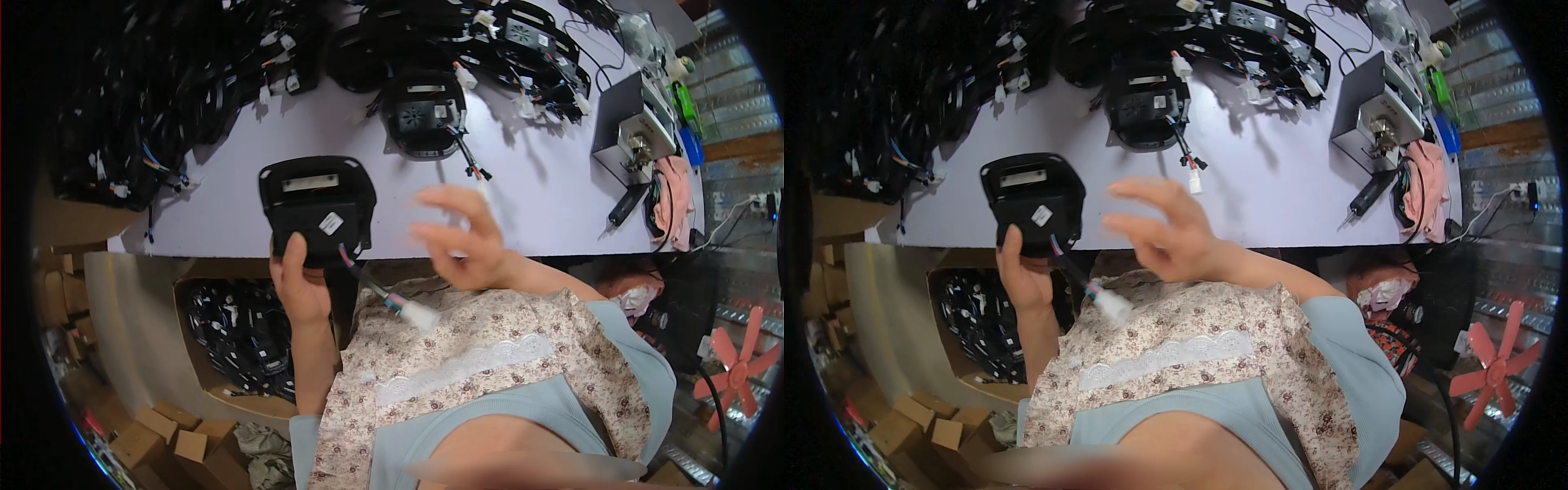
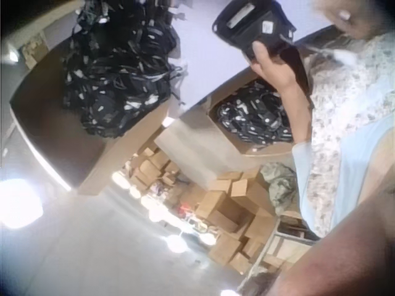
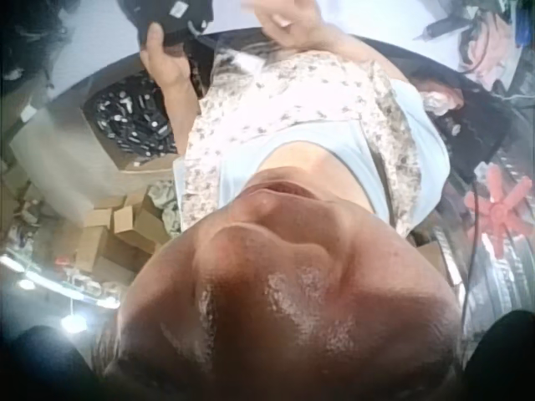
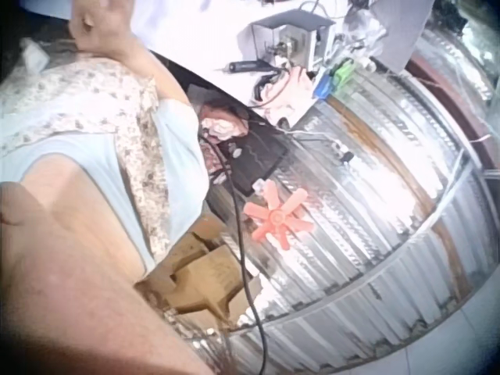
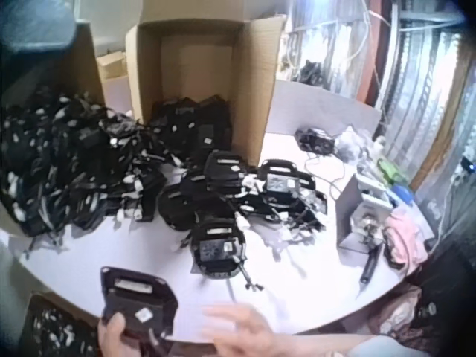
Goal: The person assembles an electronic component by hand, joining a housing case and a back plate.
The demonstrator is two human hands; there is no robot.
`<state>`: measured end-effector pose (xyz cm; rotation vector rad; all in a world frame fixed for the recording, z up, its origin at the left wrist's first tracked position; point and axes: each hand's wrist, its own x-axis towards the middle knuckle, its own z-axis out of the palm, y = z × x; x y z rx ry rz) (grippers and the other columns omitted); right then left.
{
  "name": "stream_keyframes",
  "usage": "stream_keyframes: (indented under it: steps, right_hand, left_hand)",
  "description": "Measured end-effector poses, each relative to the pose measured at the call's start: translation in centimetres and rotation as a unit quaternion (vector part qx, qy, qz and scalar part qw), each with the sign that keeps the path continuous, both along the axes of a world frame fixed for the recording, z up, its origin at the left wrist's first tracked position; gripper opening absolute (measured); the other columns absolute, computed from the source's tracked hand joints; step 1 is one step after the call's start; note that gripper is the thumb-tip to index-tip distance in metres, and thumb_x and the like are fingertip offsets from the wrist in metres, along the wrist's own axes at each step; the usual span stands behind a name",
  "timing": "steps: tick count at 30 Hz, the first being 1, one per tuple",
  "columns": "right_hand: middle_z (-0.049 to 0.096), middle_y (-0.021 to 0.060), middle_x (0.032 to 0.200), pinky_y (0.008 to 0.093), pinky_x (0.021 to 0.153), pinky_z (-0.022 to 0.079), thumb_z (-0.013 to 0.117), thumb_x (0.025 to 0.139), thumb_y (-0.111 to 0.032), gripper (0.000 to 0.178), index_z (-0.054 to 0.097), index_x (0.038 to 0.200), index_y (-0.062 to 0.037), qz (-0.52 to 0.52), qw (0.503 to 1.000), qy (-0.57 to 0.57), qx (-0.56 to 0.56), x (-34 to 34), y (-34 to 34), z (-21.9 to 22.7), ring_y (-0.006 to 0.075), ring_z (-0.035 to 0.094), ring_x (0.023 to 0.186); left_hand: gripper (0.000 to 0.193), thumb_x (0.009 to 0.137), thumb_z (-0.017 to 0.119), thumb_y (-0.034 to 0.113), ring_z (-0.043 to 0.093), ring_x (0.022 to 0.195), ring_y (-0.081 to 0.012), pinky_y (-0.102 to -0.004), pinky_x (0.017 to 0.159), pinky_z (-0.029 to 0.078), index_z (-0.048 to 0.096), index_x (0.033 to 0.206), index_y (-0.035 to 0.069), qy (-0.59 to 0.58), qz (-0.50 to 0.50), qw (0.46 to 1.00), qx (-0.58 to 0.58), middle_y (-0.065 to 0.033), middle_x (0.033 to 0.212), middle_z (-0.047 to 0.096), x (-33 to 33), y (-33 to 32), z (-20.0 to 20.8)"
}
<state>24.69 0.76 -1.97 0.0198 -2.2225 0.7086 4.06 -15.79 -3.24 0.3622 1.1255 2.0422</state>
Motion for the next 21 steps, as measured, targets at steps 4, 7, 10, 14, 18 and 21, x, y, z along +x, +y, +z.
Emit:
stream_keyframes:
  steps: [4, 7, 10, 14, 18, 21]
  right_hand:
    - [0.053, 0.019, 0.143, 0.0436, 0.108, 0.043, 0.077, 0.09, -0.023, 0.075, 0.038, 0.152, -0.0081, -0.015, 0.951, 0.049, -0.304, 2.4, 0.6, 2.3, 0.0294, 0.056, 0.124]
    - [0.055, 0.0144, 0.136, 0.0404, 0.11, 0.042, 0.078, 0.092, -0.025, 0.089, 0.019, 0.157, -0.007, 0.021, 0.881, 0.001, -0.473, 3.8, -0.2, 5.0, 0.0233, 0.054, 0.126]
    - [0.055, 0.0134, 0.132, 0.0357, 0.104, 0.048, 0.071, 0.091, 0.004, 0.069, 0.03, 0.147, -0.0048, -0.066, 0.853, 0.141, -0.498, 4.9, -0.7, 4.0, 0.0207, 0.054, 0.127]
    - [0.063, 0.01, 0.12, 0.0295, 0.085, 0.053, 0.068, 0.098, -0.009, 0.061, 0.033, 0.147, -0.0053, -0.131, 0.783, 0.103, -0.6, 9.8, 1.9, 3.0, 0.0156, 0.064, 0.104]
    - [0.065, 0.0094, 0.115, 0.0269, 0.076, 0.053, 0.076, 0.093, -0.017, 0.066, 0.039, 0.146, -0.0037, -0.218, 0.739, 0.009, -0.637, 14.8, 5.9, -1.2, 0.0133, 0.064, 0.095]
    - [0.064, 0.0115, 0.115, 0.0282, 0.082, 0.053, 0.081, 0.089, -0.019, 0.072, 0.041, 0.145, -0.0002, -0.246, 0.754, -0.041, -0.608, 14.6, 7.9, -1.7, 0.0149, 0.064, 0.097]
  left_hand:
    - [0.05, 0.096, 0.064, 0.009, 0.066, 0.112, -0.023, -0.0381, 0.097, 0.055, 0.047, 0.142, -0.001, 0.005, -0.029, 0.998, 0.063, -0.0135, 0.127, 0.064, 3.0, 1.4, 2.3]
    - [0.063, 0.095, 0.066, 0.001, 0.062, 0.115, -0.0182, -0.034, 0.101, 0.05, 0.037, 0.151, 0.001, 0.081, -0.128, 0.986, 0.065, -0.0113, 0.131, 0.061, 7.1, 3.7, 3.6]
    - [0.055, 0.095, 0.069, 0.002, 0.062, 0.113, -0.0174, -0.0313, 0.099, 0.05, 0.042, 0.143, -0.002, 0.096, -0.202, 0.971, 0.087, -0.0096, 0.128, 0.062, 9.9, 7.9, 5.0]
    - [0.055, 0.091, 0.076, 0.015, 0.069, 0.101, -0.0207, -0.0339, 0.088, 0.057, 0.048, 0.135, -0.002, 0.352, -0.292, 0.889, -0.036, -0.0158, 0.116, 0.068, 10.3, 10.0, 5.7]
    - [0.046, 0.093, 0.071, 0.006, 0.066, 0.103, -0.0146, -0.0289, 0.087, 0.053, 0.053, 0.135, 0.003, 0.356, -0.323, 0.869, -0.115, -0.0098, 0.117, 0.067, 8.8, 9.7, 5.3]
    - [0.04, 0.094, 0.07, 0.005, 0.066, 0.1, -0.014, -0.0283, 0.087, 0.052, 0.056, 0.131, 0.002, 0.394, -0.294, 0.86, -0.137, -0.0098, 0.113, 0.069, 7.6, 9.2, 5.1]
